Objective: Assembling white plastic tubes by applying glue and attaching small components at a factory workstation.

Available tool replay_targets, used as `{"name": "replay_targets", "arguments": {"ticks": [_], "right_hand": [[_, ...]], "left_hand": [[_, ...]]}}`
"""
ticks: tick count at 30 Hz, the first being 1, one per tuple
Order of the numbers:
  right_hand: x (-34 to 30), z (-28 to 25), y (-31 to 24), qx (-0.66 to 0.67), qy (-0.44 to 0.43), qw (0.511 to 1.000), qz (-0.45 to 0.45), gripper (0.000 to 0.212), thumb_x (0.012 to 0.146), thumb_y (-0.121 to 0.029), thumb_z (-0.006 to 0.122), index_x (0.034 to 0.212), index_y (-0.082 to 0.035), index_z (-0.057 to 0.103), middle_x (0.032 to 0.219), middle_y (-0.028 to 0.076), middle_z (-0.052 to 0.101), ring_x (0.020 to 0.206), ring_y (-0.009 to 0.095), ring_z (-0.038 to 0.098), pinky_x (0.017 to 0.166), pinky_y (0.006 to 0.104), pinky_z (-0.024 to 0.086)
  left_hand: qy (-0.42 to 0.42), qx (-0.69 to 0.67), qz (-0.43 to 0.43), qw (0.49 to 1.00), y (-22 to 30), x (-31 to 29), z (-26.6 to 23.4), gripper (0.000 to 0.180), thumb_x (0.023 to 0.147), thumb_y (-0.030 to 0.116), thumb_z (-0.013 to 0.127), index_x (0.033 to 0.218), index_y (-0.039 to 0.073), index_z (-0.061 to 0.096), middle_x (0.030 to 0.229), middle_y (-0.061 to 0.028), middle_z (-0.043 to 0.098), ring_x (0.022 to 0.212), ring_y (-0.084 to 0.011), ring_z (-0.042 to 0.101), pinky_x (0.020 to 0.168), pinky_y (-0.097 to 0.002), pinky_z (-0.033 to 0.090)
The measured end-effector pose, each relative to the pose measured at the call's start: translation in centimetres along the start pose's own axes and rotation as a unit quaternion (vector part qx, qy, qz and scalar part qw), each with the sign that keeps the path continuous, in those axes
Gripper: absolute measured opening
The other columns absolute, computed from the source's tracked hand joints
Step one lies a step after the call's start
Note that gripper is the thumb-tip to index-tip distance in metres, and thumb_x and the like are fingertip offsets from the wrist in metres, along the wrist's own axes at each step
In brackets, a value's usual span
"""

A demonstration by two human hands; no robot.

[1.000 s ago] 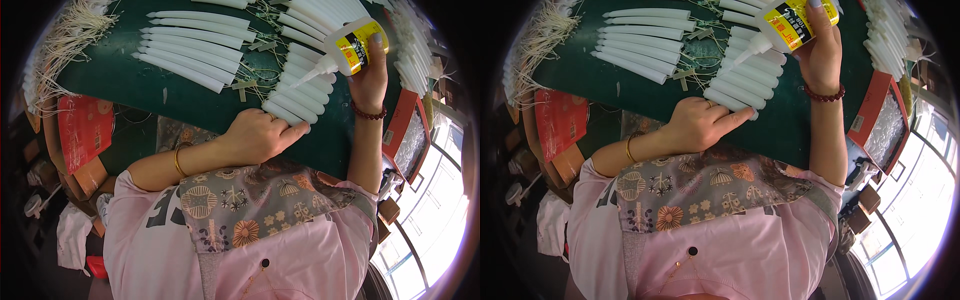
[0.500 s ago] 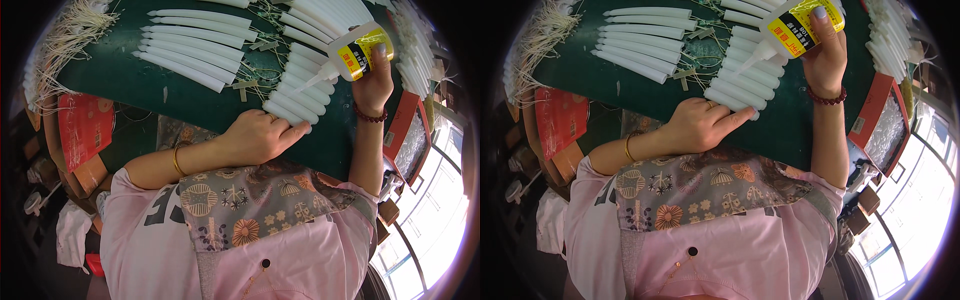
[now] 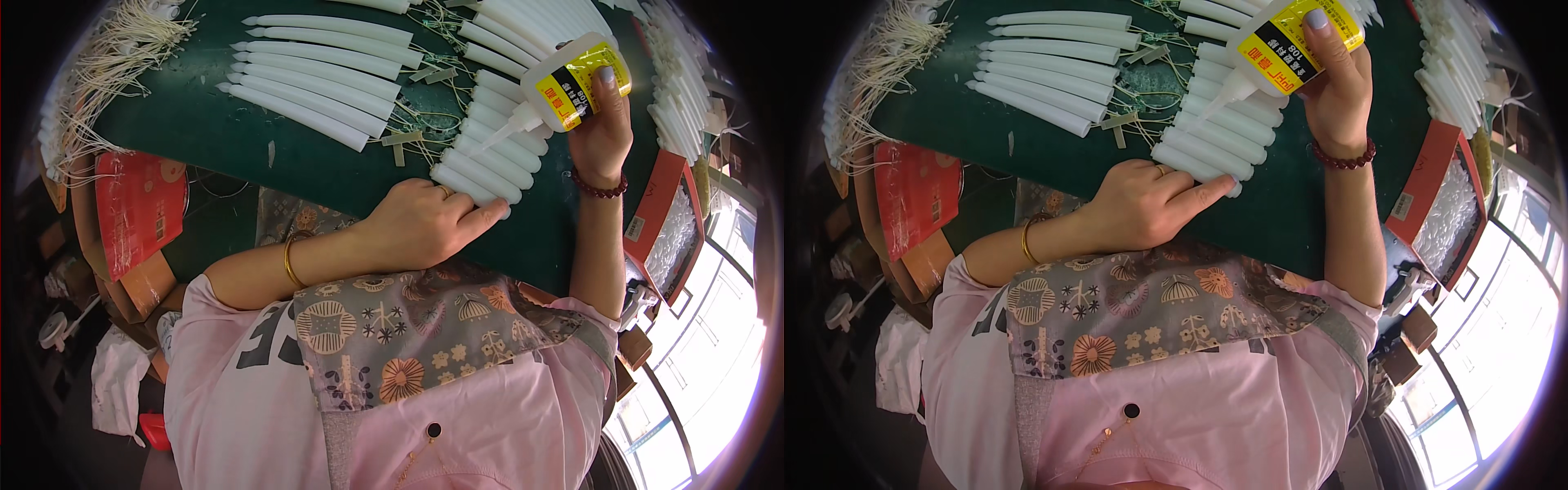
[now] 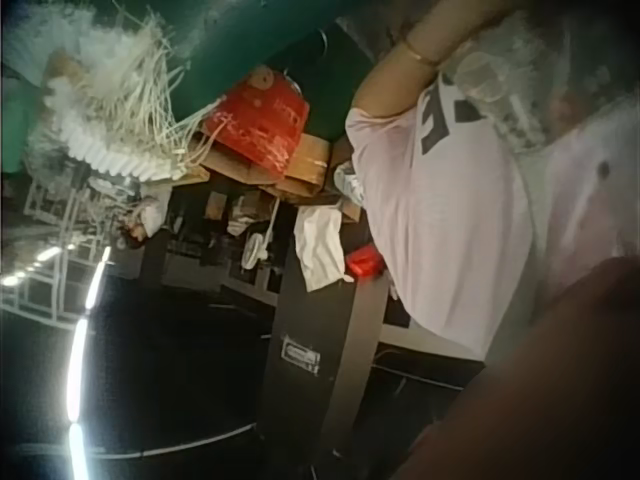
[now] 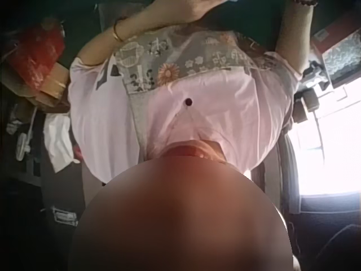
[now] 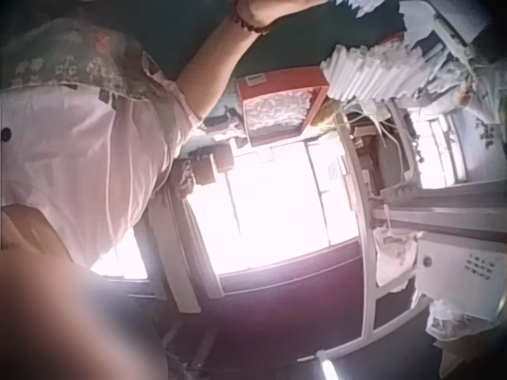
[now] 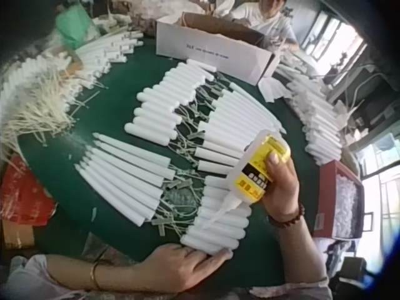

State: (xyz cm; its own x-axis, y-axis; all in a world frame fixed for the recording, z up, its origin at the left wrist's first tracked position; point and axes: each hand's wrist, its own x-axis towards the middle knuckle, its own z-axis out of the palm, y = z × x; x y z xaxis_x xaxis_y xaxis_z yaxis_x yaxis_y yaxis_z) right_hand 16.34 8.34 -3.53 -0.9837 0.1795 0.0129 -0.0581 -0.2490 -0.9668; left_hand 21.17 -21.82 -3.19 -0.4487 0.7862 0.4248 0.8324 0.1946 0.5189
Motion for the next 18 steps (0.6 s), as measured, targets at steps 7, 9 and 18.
{"name": "replay_targets", "arguments": {"ticks": [7, 9, 18], "right_hand": [[0.5, -0.2, -1.2, 0.016, 0.017, 1.000, -0.008, 0.050, 0.109, -0.036, 0.052, 0.143, 0.001, 0.055, 0.134, 0.021, 0.067, 0.121, 0.029, 0.069, 0.106, 0.0430, 0.055], [0.7, -0.3, -1.4, 0.017, 0.021, 1.000, -0.016, 0.050, 0.109, -0.036, 0.052, 0.143, 0.001, 0.055, 0.134, 0.021, 0.067, 0.120, 0.029, 0.069, 0.106, 0.0436, 0.055], [0.9, -1.3, -0.9, -0.012, 0.025, 1.000, 0.003, 0.050, 0.108, -0.037, 0.054, 0.140, 0.001, 0.057, 0.132, 0.019, 0.068, 0.118, 0.027, 0.070, 0.103, 0.0430, 0.057]], "left_hand": [[-0.009, -0.001, -0.002, 1.000, 0.0, -0.1, -0.2, 0.039, 0.090, 0.018, 0.067, 0.127, 0.010, 0.073, 0.081, -0.0022, 0.063, 0.068, -0.0173, 0.063, 0.059, -0.0318, 0.052], [-0.009, 0.001, 0.000, 1.000, 0.0, 0.0, -0.1, 0.039, 0.090, 0.018, 0.066, 0.127, 0.010, 0.073, 0.081, -0.0022, 0.063, 0.068, -0.0173, 0.063, 0.059, -0.0318, 0.052], [-0.006, -0.009, -0.006, 1.000, 0.0, 0.0, -0.1, 0.037, 0.090, 0.018, 0.068, 0.126, 0.009, 0.074, 0.079, -0.0017, 0.063, 0.068, -0.0169, 0.063, 0.058, -0.0316, 0.051]]}}
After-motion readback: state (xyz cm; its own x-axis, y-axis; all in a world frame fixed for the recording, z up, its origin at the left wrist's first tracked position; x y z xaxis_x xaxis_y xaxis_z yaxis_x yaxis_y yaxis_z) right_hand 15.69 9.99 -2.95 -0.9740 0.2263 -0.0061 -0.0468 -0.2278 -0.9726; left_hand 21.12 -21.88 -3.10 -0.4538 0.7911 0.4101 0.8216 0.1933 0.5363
